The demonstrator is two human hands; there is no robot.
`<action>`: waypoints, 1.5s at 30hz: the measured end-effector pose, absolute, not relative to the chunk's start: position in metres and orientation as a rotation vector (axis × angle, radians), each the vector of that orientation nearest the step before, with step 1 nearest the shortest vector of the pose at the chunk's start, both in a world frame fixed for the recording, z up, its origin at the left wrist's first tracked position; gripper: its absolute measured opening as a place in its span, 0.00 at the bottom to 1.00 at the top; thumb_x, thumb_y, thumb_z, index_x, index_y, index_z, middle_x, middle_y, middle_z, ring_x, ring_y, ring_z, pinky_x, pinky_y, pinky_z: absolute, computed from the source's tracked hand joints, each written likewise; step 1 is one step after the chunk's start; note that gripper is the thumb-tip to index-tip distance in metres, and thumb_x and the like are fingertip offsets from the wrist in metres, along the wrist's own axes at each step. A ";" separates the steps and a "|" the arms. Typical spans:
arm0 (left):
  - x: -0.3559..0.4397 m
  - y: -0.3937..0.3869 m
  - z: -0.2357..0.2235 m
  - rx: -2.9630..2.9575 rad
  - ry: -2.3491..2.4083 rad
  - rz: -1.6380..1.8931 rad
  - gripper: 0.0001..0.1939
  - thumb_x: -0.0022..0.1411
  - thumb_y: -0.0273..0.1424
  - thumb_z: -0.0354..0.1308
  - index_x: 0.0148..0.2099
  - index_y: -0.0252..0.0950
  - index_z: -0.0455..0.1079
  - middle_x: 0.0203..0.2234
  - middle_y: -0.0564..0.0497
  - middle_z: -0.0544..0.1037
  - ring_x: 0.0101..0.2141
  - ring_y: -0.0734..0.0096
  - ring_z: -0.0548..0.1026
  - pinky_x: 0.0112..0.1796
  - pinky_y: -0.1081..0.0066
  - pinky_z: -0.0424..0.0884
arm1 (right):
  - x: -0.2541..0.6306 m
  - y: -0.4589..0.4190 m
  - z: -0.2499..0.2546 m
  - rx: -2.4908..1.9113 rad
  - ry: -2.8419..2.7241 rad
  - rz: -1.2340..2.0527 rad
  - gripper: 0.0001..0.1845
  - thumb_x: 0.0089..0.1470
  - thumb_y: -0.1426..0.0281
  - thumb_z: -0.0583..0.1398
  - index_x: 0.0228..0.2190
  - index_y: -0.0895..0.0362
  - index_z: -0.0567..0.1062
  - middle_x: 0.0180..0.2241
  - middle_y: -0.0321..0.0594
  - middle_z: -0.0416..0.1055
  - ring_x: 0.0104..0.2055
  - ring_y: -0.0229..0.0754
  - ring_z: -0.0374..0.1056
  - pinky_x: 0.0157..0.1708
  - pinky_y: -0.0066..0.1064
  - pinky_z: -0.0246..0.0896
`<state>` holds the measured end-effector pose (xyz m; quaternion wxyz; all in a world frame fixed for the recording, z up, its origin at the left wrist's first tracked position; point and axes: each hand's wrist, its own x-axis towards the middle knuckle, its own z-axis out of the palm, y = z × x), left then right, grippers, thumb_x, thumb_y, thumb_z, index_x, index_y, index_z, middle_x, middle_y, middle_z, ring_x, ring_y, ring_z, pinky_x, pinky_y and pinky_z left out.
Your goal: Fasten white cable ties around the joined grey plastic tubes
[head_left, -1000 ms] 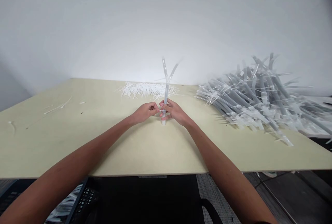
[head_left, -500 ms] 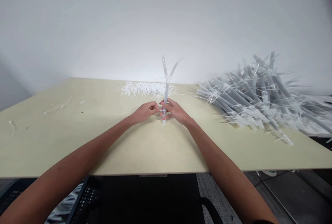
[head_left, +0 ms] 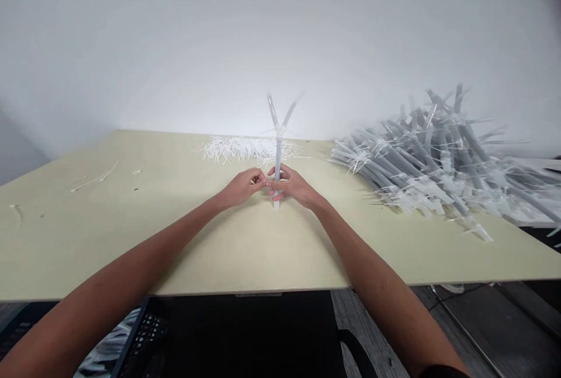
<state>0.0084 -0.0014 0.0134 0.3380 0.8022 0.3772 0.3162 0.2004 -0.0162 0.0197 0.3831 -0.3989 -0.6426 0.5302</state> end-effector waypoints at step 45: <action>0.018 0.001 -0.005 1.669 0.789 0.829 0.20 0.53 0.46 0.58 0.39 0.34 0.69 0.31 0.51 0.72 0.34 0.70 0.69 0.37 0.69 0.64 | 0.195 -0.005 0.005 -0.892 -1.534 1.221 0.15 0.45 0.58 0.63 0.30 0.57 0.76 0.27 0.35 0.67 0.28 0.35 0.59 0.24 0.28 0.51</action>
